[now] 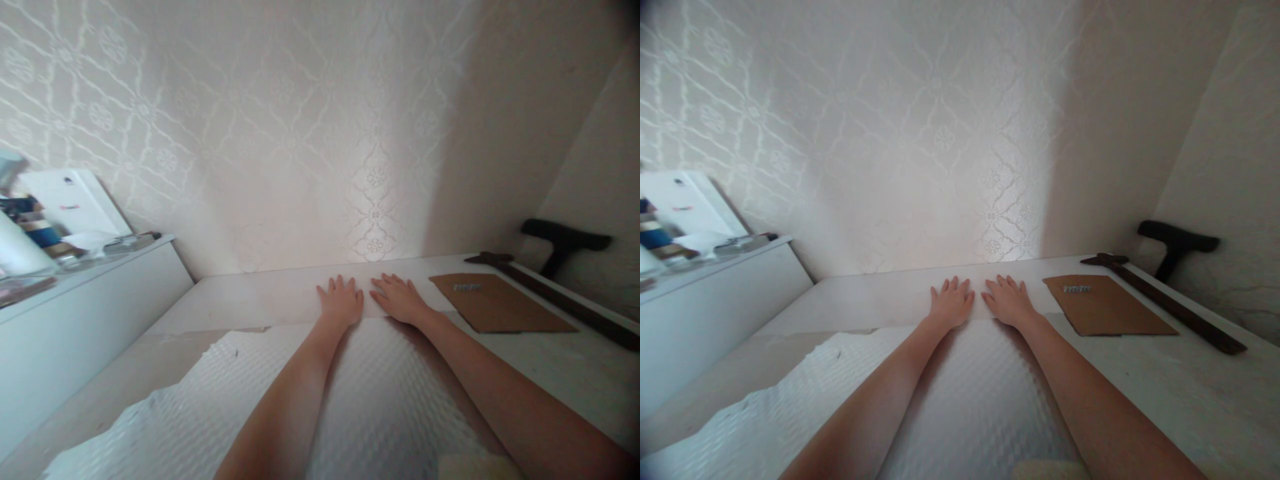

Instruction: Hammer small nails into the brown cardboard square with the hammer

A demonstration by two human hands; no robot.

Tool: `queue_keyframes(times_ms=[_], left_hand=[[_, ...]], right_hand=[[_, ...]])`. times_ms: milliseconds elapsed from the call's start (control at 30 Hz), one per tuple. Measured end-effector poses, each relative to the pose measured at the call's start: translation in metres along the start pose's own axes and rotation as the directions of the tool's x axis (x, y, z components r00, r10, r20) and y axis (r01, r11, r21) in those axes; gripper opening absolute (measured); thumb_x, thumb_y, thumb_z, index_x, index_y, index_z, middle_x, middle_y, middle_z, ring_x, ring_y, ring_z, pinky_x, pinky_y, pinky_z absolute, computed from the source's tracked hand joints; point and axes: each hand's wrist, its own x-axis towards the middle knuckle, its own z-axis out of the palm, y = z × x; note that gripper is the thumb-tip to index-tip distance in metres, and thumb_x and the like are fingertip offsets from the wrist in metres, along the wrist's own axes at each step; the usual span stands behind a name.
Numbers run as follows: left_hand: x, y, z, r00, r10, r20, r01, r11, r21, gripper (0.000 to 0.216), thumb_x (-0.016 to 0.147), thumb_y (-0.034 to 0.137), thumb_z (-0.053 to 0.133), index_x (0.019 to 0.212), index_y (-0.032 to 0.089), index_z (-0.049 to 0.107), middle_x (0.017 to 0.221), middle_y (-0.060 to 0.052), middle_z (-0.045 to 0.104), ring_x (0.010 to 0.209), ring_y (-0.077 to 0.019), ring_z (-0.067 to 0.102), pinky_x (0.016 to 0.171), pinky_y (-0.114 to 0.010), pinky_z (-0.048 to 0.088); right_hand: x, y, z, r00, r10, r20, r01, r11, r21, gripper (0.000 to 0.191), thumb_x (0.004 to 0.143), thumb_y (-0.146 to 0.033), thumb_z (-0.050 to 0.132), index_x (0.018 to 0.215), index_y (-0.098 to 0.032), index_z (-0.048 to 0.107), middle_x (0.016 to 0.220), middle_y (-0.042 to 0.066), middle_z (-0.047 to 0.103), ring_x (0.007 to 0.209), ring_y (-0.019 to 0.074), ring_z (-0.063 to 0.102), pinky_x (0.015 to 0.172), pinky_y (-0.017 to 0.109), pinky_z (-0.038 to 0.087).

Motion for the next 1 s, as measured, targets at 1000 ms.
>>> queue_keyframes(times_ms=[1000], left_hand=[[-0.0006, 0.0007, -0.0018, 1.0, 0.007, -0.003, -0.007, 1.0, 0.008, 0.052, 0.091, 0.043, 0.018, 0.135, 0.022, 0.033, 0.144, -0.012, 0.028, 0.131, -0.0317, 0.024, 0.101, -0.06, 0.02]], right_hand=[[0.0009, 0.0007, -0.0001, 1.0, 0.006, 0.017, -0.006, 1.0, -0.001, 0.051, 0.092, -0.043, 0.026, 0.136, -0.019, 0.039, 0.142, 0.014, 0.031, 0.13, 0.032, 0.025, 0.101, 0.054, 0.022]])
